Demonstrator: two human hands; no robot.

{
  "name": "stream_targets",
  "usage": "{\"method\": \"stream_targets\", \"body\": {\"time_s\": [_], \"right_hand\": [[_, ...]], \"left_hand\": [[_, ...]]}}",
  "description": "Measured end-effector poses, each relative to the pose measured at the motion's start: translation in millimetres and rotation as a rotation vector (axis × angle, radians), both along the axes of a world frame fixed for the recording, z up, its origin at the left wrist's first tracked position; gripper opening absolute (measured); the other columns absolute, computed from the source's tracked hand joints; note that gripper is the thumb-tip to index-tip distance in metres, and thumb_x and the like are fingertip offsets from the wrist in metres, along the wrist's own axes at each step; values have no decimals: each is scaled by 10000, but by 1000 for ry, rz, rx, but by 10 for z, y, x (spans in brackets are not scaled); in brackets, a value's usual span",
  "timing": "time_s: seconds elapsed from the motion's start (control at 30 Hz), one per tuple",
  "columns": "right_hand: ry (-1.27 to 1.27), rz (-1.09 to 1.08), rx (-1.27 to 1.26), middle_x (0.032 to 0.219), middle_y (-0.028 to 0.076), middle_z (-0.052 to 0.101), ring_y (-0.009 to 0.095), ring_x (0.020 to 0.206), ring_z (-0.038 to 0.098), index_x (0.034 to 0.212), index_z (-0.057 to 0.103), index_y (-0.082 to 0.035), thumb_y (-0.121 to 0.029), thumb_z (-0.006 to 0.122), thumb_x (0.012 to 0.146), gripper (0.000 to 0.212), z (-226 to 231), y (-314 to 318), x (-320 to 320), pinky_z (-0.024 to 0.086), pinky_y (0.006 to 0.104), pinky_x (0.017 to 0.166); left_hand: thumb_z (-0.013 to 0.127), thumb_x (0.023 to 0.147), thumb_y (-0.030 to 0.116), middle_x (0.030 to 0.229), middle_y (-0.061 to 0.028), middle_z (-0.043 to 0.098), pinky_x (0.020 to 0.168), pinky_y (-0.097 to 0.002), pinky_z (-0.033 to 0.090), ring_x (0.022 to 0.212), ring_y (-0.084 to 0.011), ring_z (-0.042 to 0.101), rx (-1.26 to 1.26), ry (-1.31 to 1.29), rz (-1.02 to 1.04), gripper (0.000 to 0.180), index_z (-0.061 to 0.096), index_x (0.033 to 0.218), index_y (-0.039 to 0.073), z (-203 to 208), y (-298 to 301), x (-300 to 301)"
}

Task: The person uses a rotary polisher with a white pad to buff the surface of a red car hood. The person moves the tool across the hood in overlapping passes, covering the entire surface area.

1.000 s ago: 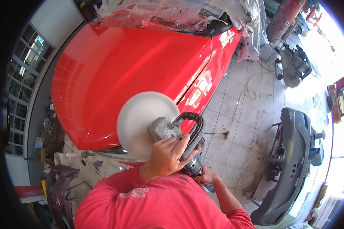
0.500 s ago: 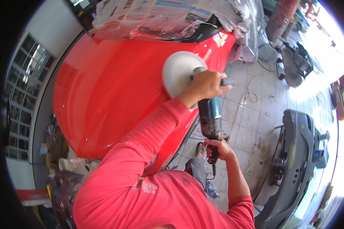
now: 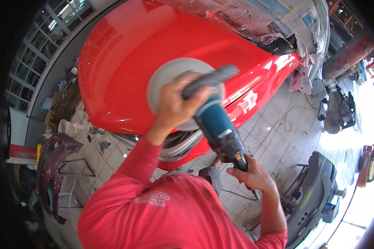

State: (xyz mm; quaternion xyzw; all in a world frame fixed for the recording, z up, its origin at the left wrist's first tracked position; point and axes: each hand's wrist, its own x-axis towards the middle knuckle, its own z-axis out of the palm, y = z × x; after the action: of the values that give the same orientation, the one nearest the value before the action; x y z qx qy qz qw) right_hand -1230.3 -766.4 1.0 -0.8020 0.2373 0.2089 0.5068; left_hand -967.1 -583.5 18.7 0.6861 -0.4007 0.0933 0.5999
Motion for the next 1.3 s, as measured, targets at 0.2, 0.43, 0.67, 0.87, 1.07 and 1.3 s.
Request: {"method": "stream_targets", "body": {"time_s": [0.2,0.43,0.67,0.87,1.07,1.3], "right_hand": [[-243,316,-213,1051,177,788,386,963,774,1430,524,-42,-303,913,863,735,655,429,256,584,456,830],[-180,233,-376,993,231,754,460,995,731,1291,550,-50,-226,849,890,530,757,-148,369,561,530,826],[-286,-129,-430,1042,222,772,449,1046,735,1230,571,-34,-125,832,881,446,555,-987,276,569,504,855],[-279,-331,-385,1000,195,777,393,989,762,1209,614,-15,-134,853,866,435,284,-1190,136,571,465,861],[-15,-379,-103,877,137,736,206,826,695,1078,723,-8,-250,927,806,417,-301,-678,-326,570,401,808],[-3,-602,309,857,58,795,77,807,688,1016,820,-30,-360,997,754,457,-1702,411,-1339,587,350,782]], "left_hand": [[777,994,207,1058,-129,783,787,-300,582,908,-149,731,-9,182,358,360,730,1234,-57,83,1106,-80],[785,993,194,1080,-142,770,814,-299,585,929,-154,727,-43,122,175,399,709,1275,-79,179,294,337],[793,968,256,1055,-170,803,877,-357,583,947,-239,762,-1,87,-134,401,755,1186,-77,227,-1663,876],[810,947,284,994,-180,802,854,-343,584,920,-216,767,-18,-14,-308,410,768,1156,-66,195,-2494,859],[812,951,277,1045,-213,803,872,-363,595,956,-244,789,118,-184,-276,434,757,1213,-65,52,-1711,79],[862,862,117,930,-177,771,700,-395,604,766,-282,760,380,-222,-499,599,655,1393,-64,-468,-883,-1071]]}}
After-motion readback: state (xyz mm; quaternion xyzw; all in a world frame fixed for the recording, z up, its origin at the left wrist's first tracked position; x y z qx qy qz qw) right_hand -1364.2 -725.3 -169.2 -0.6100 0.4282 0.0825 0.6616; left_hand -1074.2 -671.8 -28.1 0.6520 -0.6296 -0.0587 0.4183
